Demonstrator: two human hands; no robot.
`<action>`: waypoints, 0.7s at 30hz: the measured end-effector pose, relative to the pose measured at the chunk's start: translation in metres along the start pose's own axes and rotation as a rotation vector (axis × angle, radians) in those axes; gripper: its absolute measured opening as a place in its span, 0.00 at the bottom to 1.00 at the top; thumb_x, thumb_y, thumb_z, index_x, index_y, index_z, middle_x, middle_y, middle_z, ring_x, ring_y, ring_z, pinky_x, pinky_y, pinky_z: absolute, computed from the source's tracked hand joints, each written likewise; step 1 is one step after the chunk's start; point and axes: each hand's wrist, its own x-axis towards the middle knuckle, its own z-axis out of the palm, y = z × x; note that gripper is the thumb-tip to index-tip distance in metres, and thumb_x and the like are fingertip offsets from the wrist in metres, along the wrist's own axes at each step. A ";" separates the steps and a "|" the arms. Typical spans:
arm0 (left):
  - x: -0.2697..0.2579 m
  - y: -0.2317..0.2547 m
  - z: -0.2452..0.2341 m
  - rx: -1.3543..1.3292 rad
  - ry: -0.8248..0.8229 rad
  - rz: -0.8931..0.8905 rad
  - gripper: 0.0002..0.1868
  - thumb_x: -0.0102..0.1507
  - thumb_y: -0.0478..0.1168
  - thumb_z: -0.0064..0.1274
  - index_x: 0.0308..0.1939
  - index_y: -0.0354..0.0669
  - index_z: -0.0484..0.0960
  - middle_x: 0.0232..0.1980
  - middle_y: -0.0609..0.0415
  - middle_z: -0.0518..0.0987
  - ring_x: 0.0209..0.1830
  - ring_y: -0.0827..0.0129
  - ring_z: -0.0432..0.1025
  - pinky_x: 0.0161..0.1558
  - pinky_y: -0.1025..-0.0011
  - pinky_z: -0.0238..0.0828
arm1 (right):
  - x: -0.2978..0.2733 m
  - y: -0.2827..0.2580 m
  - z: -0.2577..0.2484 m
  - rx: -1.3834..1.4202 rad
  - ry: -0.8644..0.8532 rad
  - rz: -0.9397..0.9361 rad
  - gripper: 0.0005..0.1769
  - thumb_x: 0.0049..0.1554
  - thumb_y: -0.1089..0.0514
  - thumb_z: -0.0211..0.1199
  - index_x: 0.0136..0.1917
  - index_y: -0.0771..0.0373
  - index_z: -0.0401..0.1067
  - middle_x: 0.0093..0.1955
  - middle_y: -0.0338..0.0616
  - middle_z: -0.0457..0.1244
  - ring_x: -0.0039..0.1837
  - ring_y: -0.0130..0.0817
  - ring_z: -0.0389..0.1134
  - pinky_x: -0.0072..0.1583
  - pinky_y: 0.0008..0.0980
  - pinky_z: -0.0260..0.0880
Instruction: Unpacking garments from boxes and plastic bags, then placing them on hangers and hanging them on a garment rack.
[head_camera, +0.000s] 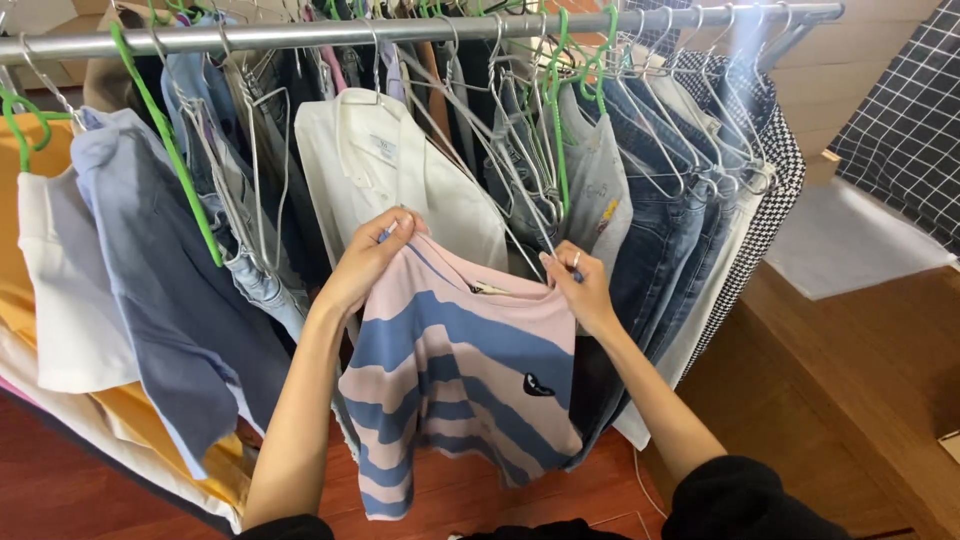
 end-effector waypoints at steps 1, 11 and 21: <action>-0.001 0.002 0.002 0.000 0.002 0.000 0.12 0.63 0.47 0.40 0.32 0.45 0.73 0.34 0.57 0.71 0.41 0.74 0.61 0.51 0.71 0.56 | -0.002 -0.005 0.000 0.000 -0.002 -0.001 0.19 0.52 0.61 0.56 0.21 0.62 0.61 0.24 0.40 0.53 0.30 0.26 0.52 0.38 0.23 0.53; -0.013 -0.006 0.022 0.112 -0.037 -0.047 0.15 0.63 0.46 0.41 0.24 0.46 0.72 0.20 0.64 0.62 0.26 0.79 0.56 0.34 0.81 0.56 | 0.003 -0.027 0.001 0.521 -0.179 0.191 0.11 0.59 0.54 0.40 0.40 0.61 0.57 0.17 0.31 0.44 0.21 0.17 0.40 0.27 0.16 0.43; -0.009 -0.014 0.031 0.383 -0.210 0.016 0.16 0.64 0.43 0.39 0.22 0.43 0.69 0.18 0.58 0.63 0.23 0.72 0.56 0.30 0.75 0.56 | -0.012 -0.034 -0.013 0.458 -0.600 0.309 0.09 0.51 0.61 0.55 0.45 0.63 0.61 0.25 0.25 0.44 0.25 0.13 0.43 0.29 0.12 0.44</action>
